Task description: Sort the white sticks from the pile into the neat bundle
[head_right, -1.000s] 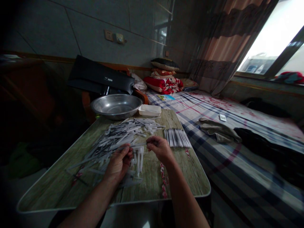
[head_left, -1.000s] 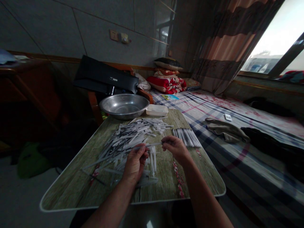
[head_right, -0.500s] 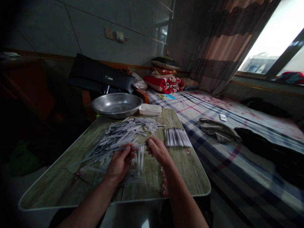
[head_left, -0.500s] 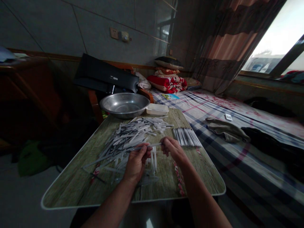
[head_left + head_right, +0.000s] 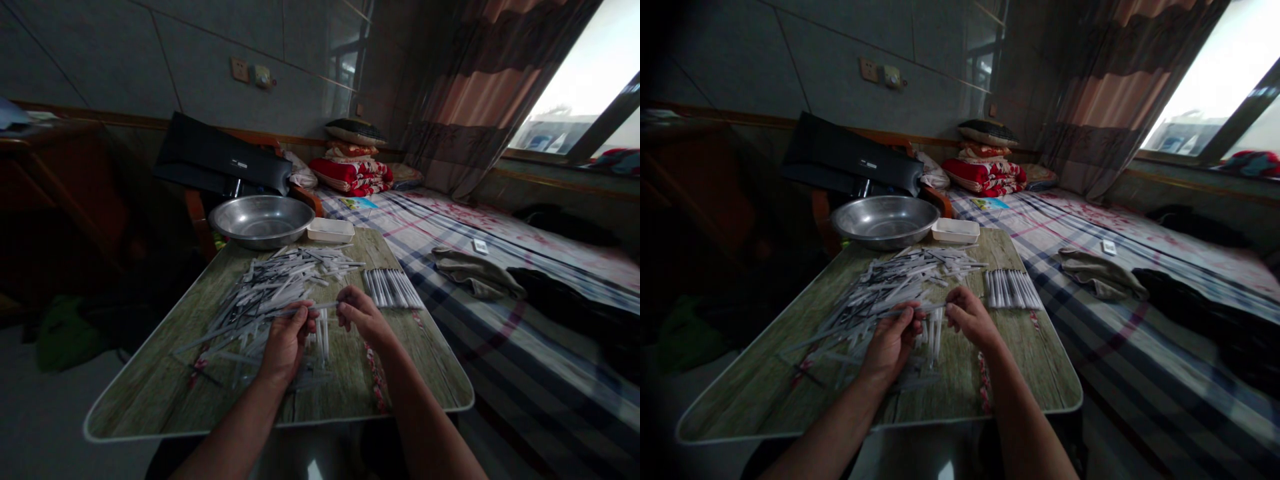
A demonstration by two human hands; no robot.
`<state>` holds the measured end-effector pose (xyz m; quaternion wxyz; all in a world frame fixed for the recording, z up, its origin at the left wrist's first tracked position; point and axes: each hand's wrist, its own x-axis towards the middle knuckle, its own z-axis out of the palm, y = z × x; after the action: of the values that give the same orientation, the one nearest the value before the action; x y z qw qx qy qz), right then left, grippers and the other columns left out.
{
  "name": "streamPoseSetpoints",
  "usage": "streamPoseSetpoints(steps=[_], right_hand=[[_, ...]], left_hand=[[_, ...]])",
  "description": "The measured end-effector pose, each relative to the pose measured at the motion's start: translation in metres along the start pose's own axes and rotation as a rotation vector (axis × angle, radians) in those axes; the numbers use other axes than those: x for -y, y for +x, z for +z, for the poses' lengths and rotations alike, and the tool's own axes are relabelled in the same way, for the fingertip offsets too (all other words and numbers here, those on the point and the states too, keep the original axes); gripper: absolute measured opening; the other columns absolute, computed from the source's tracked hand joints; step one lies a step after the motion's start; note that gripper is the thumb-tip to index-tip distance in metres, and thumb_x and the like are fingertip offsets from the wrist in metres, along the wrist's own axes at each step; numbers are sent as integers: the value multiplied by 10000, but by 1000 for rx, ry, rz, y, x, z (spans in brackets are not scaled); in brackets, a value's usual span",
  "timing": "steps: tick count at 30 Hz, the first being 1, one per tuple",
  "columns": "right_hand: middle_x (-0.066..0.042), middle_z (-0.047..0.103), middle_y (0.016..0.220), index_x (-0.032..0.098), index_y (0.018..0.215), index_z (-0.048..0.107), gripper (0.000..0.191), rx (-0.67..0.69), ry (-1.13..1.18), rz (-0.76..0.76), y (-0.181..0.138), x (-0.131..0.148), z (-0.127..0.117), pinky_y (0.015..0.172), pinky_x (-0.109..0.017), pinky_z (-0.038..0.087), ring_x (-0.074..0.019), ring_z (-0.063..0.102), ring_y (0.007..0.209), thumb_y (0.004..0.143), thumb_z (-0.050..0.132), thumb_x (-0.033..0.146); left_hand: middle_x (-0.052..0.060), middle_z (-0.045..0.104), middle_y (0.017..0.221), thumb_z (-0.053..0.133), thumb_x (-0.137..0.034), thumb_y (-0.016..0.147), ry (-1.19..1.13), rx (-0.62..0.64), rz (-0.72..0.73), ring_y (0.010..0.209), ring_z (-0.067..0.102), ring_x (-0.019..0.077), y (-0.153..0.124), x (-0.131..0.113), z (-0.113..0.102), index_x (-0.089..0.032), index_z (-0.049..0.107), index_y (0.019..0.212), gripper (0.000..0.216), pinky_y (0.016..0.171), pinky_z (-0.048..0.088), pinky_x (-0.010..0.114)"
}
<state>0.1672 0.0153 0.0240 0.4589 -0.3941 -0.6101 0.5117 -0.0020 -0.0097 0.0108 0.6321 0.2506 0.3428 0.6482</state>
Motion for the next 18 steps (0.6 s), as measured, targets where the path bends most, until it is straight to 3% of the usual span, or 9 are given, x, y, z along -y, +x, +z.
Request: streamPoseSetpoints(steps=[2, 7, 9, 13, 15, 18], right_hand=[[46, 543, 596, 206, 834, 492, 310, 18, 10, -14, 0, -1, 0, 435, -197, 382, -97, 496, 479, 818, 608, 493], [22, 483, 461, 186, 575, 469, 515, -19, -220, 6, 1, -3, 1, 443, -200, 344, -77, 427, 423, 936, 392, 546], [23, 491, 475, 182, 620, 497, 505, -25, -172, 29, 2, -4, 2, 423, -200, 339, -82, 440, 417, 935, 375, 558], [41, 554, 610, 205, 847, 491, 314, 11, 47, 28, 2, -7, 3, 417, -194, 374, -104, 524, 485, 832, 581, 506], [47, 545, 583, 208, 812, 473, 313, 23, 36, 11, 2, -8, 3, 426, -195, 377, -101, 507, 475, 832, 587, 498], [31, 507, 499, 191, 653, 470, 423, 20, -119, -16, 2, -8, 3, 443, -198, 362, -85, 452, 441, 913, 458, 525]], left_hand=[[19, 690, 660, 838, -337, 595, 7, -2, -3, 516, 579, 81, 0, 1, -1, -142, 700, 842, 344, 518, 477, 185], [13, 690, 662, 829, -332, 620, 13, 13, -9, 524, 577, 72, 1, 3, -3, -148, 698, 847, 320, 526, 470, 170], [12, 689, 655, 827, -335, 622, 12, 9, -3, 524, 573, 72, 0, 3, -2, -149, 699, 845, 318, 524, 466, 169], [17, 691, 664, 826, -339, 618, 15, -11, 16, 520, 570, 75, 1, 1, -1, -146, 701, 840, 319, 521, 464, 177], [17, 692, 664, 831, -339, 611, 19, -20, 12, 515, 568, 71, 1, 1, -1, -146, 701, 841, 328, 522, 462, 174], [13, 689, 652, 834, -346, 605, 21, -21, 4, 511, 565, 66, 1, 1, -1, -147, 702, 840, 335, 522, 456, 166]])
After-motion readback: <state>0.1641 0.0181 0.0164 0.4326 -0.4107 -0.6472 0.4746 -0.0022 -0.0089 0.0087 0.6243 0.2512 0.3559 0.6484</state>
